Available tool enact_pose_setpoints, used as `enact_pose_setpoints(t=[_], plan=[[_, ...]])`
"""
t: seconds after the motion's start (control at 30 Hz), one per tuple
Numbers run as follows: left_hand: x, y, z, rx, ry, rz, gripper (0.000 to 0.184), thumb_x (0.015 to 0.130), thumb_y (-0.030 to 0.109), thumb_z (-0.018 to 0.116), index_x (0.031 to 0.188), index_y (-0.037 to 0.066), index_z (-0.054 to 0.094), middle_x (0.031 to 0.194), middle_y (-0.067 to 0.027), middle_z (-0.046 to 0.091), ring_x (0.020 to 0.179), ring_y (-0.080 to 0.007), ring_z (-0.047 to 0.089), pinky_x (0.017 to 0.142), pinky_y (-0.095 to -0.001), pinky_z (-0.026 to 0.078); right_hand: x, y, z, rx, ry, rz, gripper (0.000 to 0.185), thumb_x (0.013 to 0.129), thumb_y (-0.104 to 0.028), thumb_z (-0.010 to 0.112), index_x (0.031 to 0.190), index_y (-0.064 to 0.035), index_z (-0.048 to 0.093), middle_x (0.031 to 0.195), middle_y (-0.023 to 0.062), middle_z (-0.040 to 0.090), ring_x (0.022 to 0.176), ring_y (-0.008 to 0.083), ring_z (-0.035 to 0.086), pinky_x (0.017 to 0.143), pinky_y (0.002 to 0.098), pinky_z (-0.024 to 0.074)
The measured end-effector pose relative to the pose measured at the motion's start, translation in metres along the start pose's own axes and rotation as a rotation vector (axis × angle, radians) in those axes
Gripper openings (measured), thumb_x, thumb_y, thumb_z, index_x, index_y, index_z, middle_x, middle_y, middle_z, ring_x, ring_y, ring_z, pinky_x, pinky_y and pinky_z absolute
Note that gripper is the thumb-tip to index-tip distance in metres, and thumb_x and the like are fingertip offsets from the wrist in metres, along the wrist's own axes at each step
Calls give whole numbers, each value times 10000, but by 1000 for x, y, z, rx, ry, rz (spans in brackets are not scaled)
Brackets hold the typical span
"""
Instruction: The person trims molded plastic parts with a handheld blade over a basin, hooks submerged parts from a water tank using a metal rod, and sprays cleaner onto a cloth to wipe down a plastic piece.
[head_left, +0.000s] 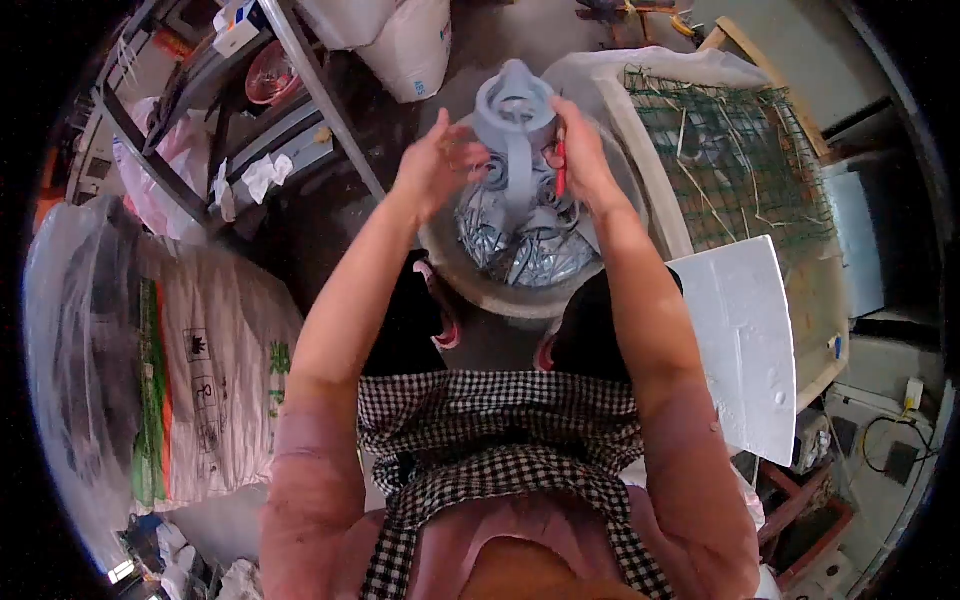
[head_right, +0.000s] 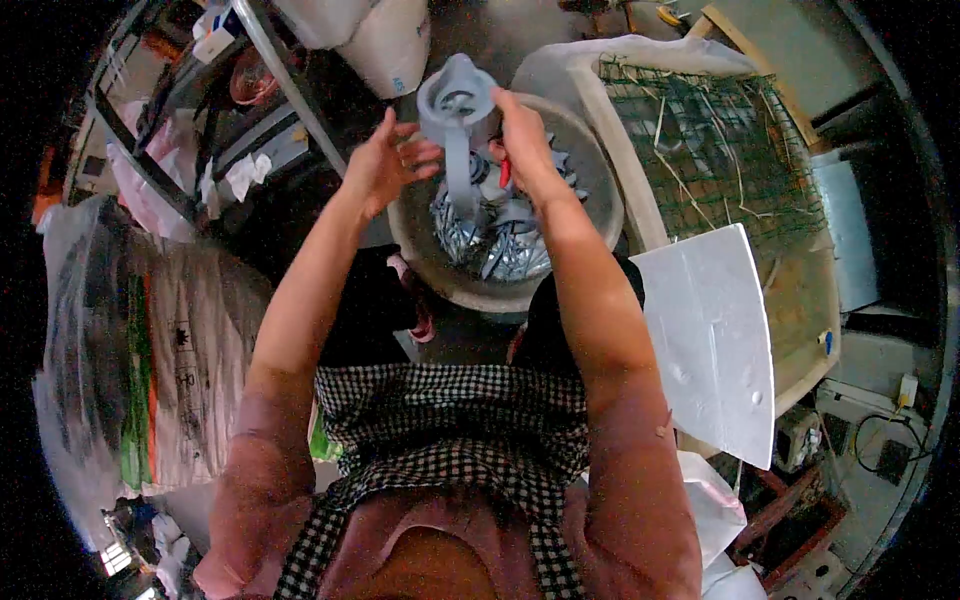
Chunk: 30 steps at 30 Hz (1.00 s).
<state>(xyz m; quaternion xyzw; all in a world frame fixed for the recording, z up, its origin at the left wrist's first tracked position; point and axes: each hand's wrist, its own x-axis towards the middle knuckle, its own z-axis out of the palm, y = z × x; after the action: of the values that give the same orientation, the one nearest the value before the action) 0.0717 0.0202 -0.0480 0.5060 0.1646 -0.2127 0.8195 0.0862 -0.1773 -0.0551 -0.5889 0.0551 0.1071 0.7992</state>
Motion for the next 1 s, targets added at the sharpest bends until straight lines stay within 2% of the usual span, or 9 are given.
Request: enact_pose_setpoints(t=[0.1,0.2,0.23,0.33,0.4,0.57,0.8,0.9,1.0], plan=[[-16,-21,13,295,-160,117,622,891,544,319,1237,34,405,1071,-89,531,972,-193,509,857,-349,357,-2,-5,4,181,163,5,344,808,-380,535,778,-39,519,626,31,464,455,106,418,392,237,297],[-16,-38,25,659,-100,355,485,909,486,344,1042,54,520,764,-44,565,711,-152,545,675,-293,426,-2,-1,9,79,196,13,310,811,-385,547,857,-81,513,683,7,469,495,80,386,375,193,252],[-17,-40,26,657,-99,348,485,909,486,344,1042,54,520,764,-44,565,711,-152,545,675,-293,426,-3,1,10,78,198,21,310,811,-385,547,857,-81,513,683,7,469,495,80,386,375,193,252],[-28,-28,34,433,-39,346,444,917,464,345,858,57,512,583,-12,467,522,-137,461,505,-269,382,-4,1,15,117,136,175,309,820,-392,559,881,-91,518,680,8,467,479,71,370,375,185,239],[-31,-15,33,-54,-77,153,451,914,474,343,788,60,467,517,-4,354,448,-138,346,432,-279,312,-6,-3,18,186,131,164,295,831,-383,561,908,-100,525,684,19,477,458,61,350,371,175,220],[-25,-2,17,-453,-450,12,712,884,580,196,921,-74,476,704,-57,376,641,-157,351,570,-268,336,5,12,12,271,99,171,305,825,-324,590,888,-34,517,726,126,577,473,76,386,366,194,251],[-39,6,37,-400,-395,36,833,871,604,146,1087,-145,439,762,-84,418,711,-200,380,669,-314,369,15,22,7,393,95,258,239,836,-244,591,922,-37,507,740,145,575,469,77,375,362,192,253],[-34,3,31,-379,-398,38,770,879,591,196,1019,-107,488,736,-75,426,693,-183,390,662,-309,371,13,22,8,387,106,213,234,838,-243,589,907,-33,512,737,138,576,462,76,369,369,198,260],[-24,-4,21,-253,-425,45,621,874,548,372,888,-45,554,631,-37,433,601,-146,416,593,-294,385,5,14,17,268,86,108,267,840,-290,574,898,-36,521,729,108,580,452,76,373,379,202,264]])
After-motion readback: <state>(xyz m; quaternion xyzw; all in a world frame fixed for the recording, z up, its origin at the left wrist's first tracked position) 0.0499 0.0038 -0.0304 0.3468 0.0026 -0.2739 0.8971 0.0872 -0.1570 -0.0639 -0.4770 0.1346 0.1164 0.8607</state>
